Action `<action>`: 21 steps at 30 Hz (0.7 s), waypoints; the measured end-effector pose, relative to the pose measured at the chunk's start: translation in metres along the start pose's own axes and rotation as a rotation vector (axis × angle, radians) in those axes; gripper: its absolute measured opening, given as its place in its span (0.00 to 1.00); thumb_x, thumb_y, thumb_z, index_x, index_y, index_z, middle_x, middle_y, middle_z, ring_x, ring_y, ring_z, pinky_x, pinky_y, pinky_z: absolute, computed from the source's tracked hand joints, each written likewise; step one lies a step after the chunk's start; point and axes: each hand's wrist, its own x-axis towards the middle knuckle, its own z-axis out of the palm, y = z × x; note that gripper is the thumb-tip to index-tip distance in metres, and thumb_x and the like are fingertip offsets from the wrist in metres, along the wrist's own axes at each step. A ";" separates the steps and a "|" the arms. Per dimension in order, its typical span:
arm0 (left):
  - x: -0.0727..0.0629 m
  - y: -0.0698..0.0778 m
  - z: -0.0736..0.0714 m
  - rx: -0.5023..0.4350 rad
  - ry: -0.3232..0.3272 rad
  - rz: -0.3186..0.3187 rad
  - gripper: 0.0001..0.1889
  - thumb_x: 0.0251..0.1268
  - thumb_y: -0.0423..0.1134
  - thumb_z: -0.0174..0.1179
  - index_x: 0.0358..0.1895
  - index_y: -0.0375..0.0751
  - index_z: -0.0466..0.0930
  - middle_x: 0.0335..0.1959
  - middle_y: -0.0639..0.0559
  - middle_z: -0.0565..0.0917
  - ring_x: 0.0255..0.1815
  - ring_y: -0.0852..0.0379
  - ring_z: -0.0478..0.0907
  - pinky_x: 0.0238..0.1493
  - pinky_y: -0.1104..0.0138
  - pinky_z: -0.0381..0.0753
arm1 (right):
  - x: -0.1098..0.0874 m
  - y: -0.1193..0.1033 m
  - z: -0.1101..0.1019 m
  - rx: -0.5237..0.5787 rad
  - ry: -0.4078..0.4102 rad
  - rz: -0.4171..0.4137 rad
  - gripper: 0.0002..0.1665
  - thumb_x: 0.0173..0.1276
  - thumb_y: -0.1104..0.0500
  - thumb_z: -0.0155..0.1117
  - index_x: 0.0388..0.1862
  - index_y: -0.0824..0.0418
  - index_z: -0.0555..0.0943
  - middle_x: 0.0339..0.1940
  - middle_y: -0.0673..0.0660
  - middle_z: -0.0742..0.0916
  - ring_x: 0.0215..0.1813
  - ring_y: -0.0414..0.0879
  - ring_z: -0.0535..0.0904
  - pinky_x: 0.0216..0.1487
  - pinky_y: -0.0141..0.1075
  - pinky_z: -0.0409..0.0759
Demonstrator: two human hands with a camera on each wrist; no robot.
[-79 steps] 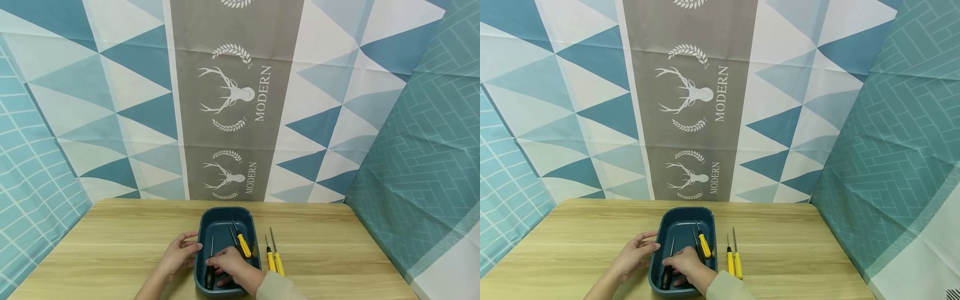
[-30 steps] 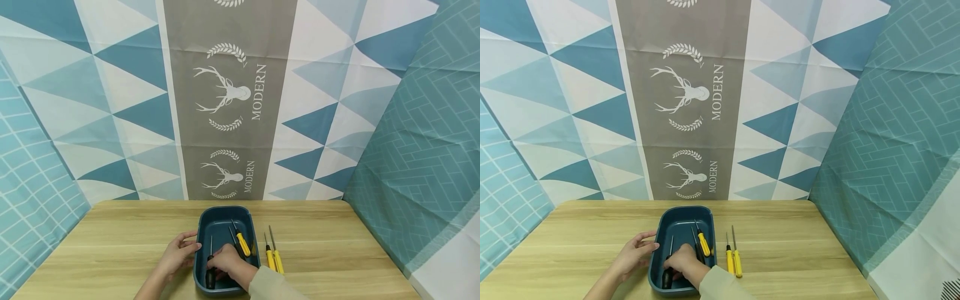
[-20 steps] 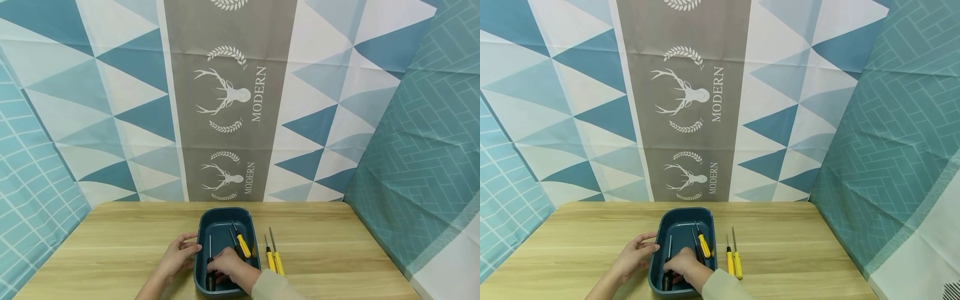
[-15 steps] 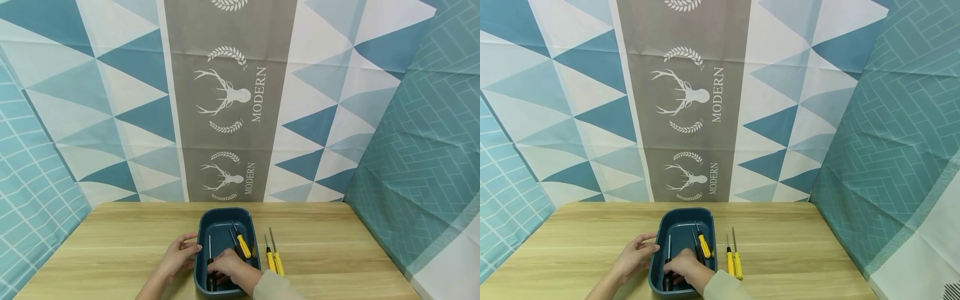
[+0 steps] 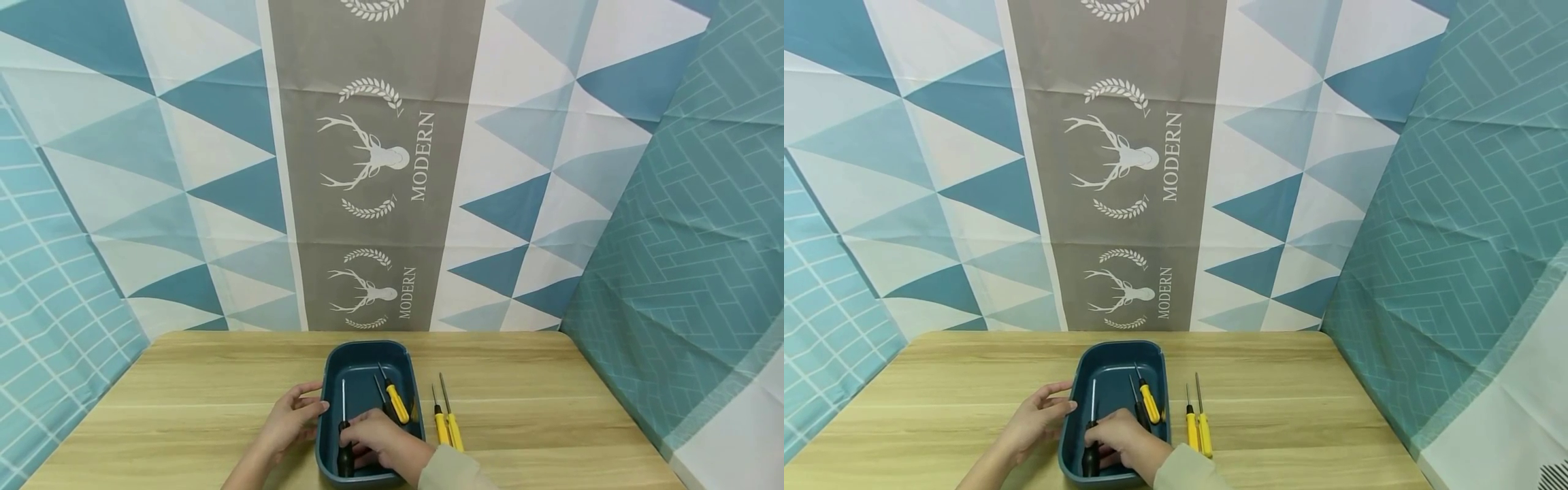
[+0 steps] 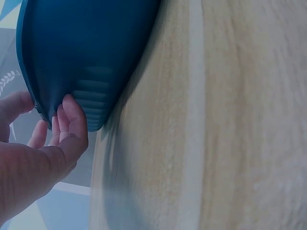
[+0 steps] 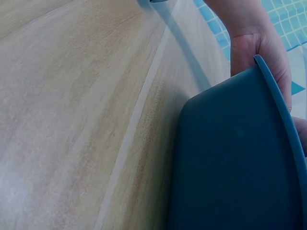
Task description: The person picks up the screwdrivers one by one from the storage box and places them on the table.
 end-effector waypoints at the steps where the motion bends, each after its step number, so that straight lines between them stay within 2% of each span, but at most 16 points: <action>1: 0.000 0.000 0.000 0.001 0.000 0.001 0.28 0.63 0.37 0.58 0.64 0.33 0.62 0.52 0.33 0.76 0.38 0.52 0.79 0.35 0.57 0.82 | 0.000 0.001 0.000 0.012 -0.007 -0.003 0.18 0.55 0.64 0.62 0.46 0.66 0.77 0.33 0.55 0.85 0.31 0.41 0.81 0.38 0.37 0.84; 9: -0.001 0.002 0.000 0.011 0.004 0.005 0.27 0.63 0.37 0.58 0.64 0.32 0.62 0.53 0.32 0.76 0.39 0.52 0.80 0.35 0.57 0.82 | -0.002 0.001 0.000 0.039 -0.033 -0.040 0.14 0.58 0.63 0.65 0.43 0.65 0.79 0.34 0.55 0.86 0.33 0.42 0.82 0.39 0.40 0.84; 21: 0.001 0.001 0.001 0.008 0.015 -0.004 0.27 0.63 0.37 0.58 0.64 0.34 0.63 0.53 0.32 0.75 0.39 0.52 0.79 0.34 0.57 0.82 | -0.002 0.000 -0.005 0.026 -0.006 -0.019 0.15 0.60 0.59 0.66 0.45 0.64 0.79 0.35 0.55 0.85 0.35 0.43 0.81 0.38 0.38 0.84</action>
